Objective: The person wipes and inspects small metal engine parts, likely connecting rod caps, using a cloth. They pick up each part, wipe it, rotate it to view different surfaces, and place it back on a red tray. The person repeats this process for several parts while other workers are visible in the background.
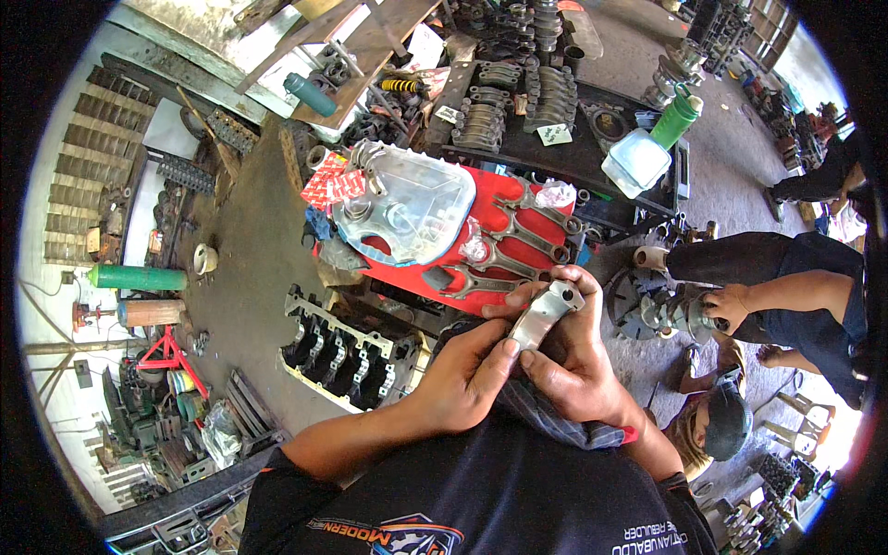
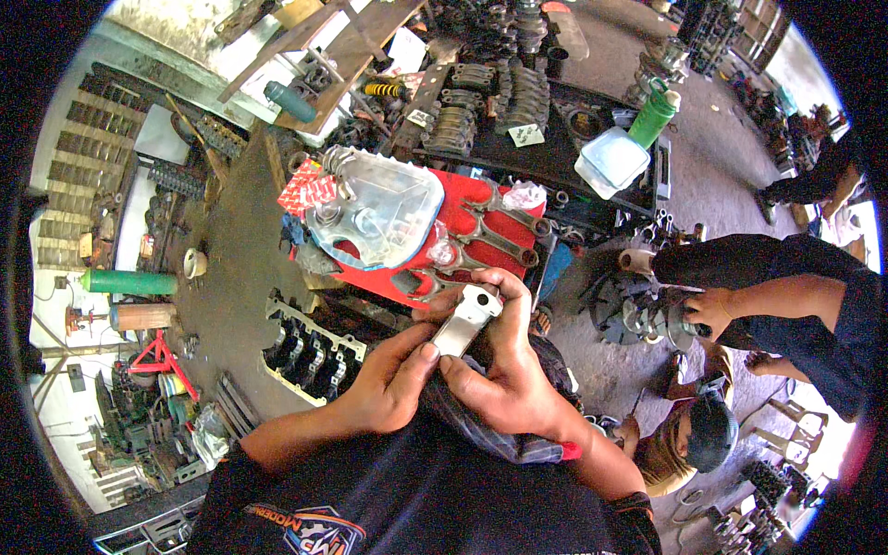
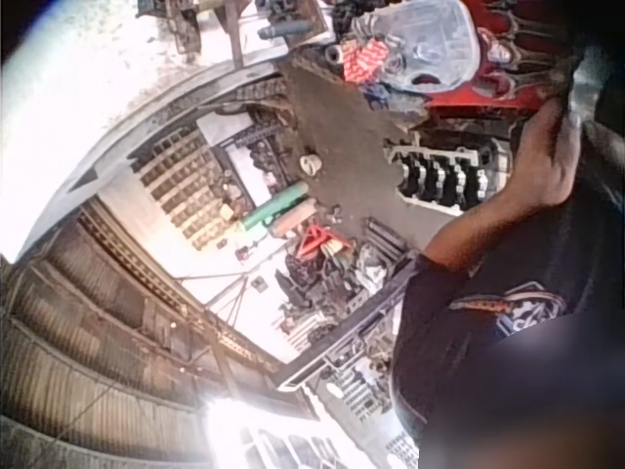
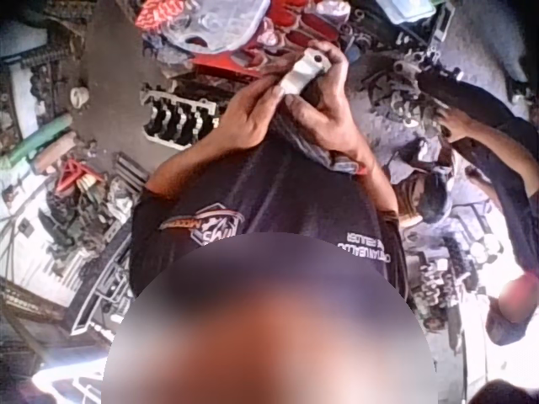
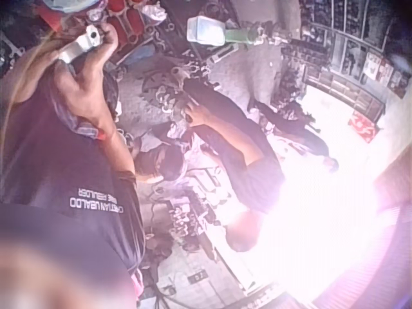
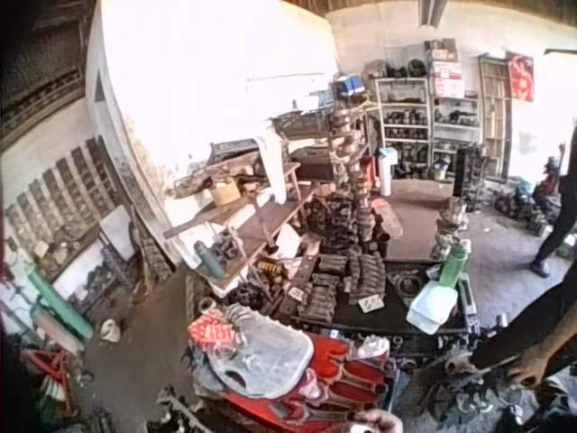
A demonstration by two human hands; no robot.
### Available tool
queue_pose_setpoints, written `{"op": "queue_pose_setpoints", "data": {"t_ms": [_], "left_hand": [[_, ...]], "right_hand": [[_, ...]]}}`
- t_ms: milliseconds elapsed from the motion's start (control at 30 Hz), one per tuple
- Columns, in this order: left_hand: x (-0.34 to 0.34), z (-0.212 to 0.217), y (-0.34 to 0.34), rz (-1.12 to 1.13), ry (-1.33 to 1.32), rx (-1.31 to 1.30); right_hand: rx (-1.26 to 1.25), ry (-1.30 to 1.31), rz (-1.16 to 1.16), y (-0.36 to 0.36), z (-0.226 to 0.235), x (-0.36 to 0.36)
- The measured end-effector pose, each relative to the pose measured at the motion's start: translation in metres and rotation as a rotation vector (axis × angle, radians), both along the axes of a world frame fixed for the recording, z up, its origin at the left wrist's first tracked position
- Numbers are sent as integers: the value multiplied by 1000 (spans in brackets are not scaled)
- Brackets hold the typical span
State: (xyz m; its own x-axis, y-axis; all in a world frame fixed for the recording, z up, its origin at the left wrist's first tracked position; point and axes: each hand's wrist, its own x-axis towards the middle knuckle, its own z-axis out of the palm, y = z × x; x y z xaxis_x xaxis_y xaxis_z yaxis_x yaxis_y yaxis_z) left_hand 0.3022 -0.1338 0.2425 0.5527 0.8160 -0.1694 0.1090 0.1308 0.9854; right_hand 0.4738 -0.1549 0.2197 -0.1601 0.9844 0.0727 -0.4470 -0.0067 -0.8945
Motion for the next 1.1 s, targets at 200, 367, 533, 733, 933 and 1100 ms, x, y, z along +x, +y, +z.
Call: {"op": "queue_pose_setpoints", "data": {"t_ms": [200, 367, 533, 733, 933, 1100], "left_hand": [[-1, -7, 5, 1, -20, -72], [-4, 0, 4, -31, -51, -113], [-5, 4, 6, -25, -164, -121], [-4, 1, 10, -30, -96, -24], [-4, -4, 11, -7, -86, -51], [-5, -4, 10, -36, -61, -195]], "right_hand": [[-20, -68, -24, 6, 1, 0], [-60, 75, 51, 7, 12, 6], [-82, 334, 86, 6, 12, 5], [-9, 133, 29, 7, 10, 1], [-43, -7, -54, 6, 14, -3], [-30, -51, -74, 7, 13, -6]]}}
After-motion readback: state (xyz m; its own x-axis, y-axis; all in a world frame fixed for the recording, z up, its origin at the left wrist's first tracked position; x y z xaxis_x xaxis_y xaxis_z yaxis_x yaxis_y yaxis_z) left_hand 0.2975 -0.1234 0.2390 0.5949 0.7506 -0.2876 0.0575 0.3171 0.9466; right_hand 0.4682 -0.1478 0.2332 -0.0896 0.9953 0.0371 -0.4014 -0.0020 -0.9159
